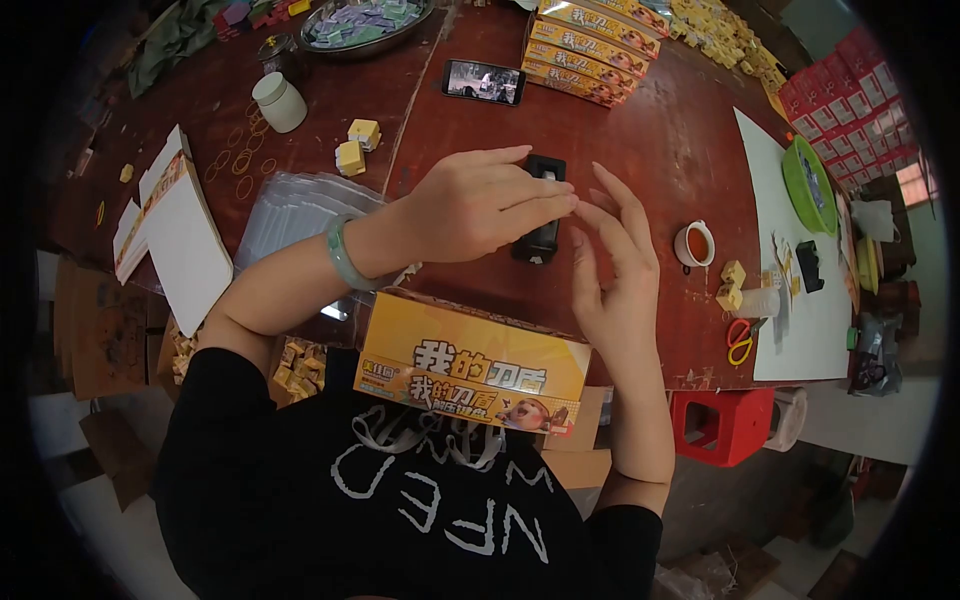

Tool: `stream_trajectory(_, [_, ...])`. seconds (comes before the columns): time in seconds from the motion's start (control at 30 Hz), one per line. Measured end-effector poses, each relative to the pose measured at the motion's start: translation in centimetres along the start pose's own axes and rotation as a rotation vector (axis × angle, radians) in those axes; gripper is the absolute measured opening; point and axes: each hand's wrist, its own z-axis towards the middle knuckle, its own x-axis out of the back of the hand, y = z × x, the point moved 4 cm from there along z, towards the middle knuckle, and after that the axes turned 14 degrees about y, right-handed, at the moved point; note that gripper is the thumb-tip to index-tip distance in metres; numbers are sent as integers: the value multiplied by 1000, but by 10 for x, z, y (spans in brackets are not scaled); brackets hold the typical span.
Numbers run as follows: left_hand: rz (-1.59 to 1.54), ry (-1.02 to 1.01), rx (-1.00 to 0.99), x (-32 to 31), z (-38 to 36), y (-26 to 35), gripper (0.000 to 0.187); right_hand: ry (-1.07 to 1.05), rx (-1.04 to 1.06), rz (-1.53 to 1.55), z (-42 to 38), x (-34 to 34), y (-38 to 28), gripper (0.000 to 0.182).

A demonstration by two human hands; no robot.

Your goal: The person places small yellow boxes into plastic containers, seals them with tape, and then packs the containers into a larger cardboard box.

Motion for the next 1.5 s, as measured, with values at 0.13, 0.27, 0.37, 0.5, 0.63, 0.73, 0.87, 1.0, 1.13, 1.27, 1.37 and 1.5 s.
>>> stream_trajectory(0.13, [55,74,-8,15,8,0,21,-66,-327,356,-3,0,-2,40])
stream_trajectory(0.27, [-62,101,196,24,5,-8,20,47,-598,684,3,1,-7,45])
stream_trajectory(0.37, [-630,168,886,22,1,-14,23,139,-602,723,11,8,-1,41])
stream_trajectory(0.5, [-950,21,1241,30,4,-5,32,74,-557,745,16,-2,-15,36])
stream_trajectory(0.63, [-1031,-1,1228,39,8,5,36,98,-536,805,20,-7,-21,25])
stream_trajectory(0.73, [-1064,-27,1220,48,11,15,40,139,-388,780,22,-5,-21,14])
stream_trajectory(0.87, [-979,51,1218,66,0,36,52,291,5,321,22,19,-41,8])
stream_trajectory(1.0, [-403,-118,580,111,-9,83,36,-26,-162,476,9,33,-54,5])
stream_trajectory(1.13, [-173,-244,268,106,-53,139,31,-489,-357,445,-16,22,-55,10])
stream_trajectory(1.27, [-62,-239,225,98,-70,147,31,-614,-456,383,-30,6,-45,10])
stream_trajectory(1.37, [-54,-201,227,98,-74,149,30,-661,-544,427,-36,3,-46,10])
stream_trajectory(1.5, [-17,-179,209,97,-70,150,27,-749,-512,391,-43,0,-43,9])
